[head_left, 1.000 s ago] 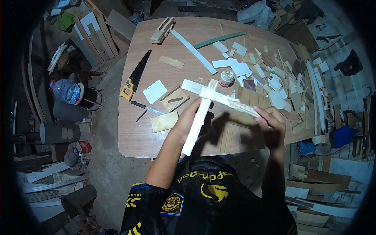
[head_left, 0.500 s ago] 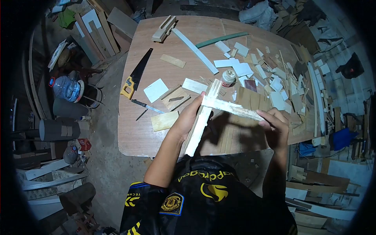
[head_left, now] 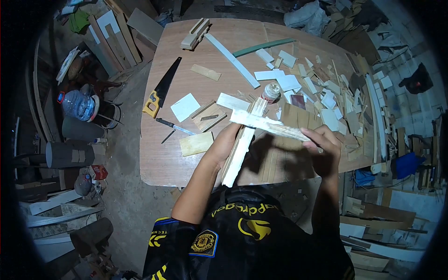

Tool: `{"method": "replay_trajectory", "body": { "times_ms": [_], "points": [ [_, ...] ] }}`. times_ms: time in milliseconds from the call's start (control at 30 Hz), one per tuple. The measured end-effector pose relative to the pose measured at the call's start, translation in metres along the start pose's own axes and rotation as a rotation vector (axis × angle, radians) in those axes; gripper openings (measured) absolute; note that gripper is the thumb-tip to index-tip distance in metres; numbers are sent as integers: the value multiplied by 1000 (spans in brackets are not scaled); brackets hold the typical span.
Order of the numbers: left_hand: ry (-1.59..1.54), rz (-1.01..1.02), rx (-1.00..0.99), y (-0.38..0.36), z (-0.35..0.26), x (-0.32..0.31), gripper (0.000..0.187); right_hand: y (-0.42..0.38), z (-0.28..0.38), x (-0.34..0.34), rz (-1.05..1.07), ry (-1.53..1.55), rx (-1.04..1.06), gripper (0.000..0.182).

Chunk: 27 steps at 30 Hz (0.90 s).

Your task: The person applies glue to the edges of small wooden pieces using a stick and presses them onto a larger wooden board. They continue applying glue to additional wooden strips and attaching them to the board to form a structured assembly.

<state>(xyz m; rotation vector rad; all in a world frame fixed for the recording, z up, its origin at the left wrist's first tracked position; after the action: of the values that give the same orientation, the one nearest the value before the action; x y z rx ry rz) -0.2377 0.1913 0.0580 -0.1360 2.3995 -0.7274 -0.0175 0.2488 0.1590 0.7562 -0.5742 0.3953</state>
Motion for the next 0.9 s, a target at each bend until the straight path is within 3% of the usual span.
{"method": "replay_trajectory", "body": {
  "times_ms": [100,200,467,500,567,600,667,767,900],
  "points": [
    [-2,18,1,-3,-3,1,52,1,-1,-4,58,-70,27,29],
    [30,69,16,-1,-3,0,51,0,-8,-2,-90,-134,-79,30],
    [4,75,10,4,5,-1,50,0,11,-5,2,-92,-56,23],
    [-10,59,3,4,6,-3,42,-2,12,-7,1,-92,-57,23],
    [5,36,-46,1,5,-5,35,-8,4,-12,-43,55,-257,22],
    [6,36,-45,2,6,-5,35,-8,5,-11,-44,55,-258,22],
    [101,20,-134,3,6,-3,36,-12,-7,-20,73,431,-703,26],
    [168,62,-238,5,5,-1,38,-11,-11,-25,149,640,-771,30],
    [102,75,-188,-2,-1,-4,41,-4,-3,-22,128,663,-789,32]
  ]
}}
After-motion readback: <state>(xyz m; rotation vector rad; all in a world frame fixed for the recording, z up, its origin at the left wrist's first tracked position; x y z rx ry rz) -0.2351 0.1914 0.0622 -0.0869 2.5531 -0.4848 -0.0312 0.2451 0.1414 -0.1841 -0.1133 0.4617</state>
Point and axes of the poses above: each hand's wrist, its own y-axis towards the middle knuckle, its own x-axis out of the back of the hand, z = x × y, the point moved 4 cm from there along y, towards the middle knuckle, and after that the axes turned 1 degree about x, right-handed, at the moved point
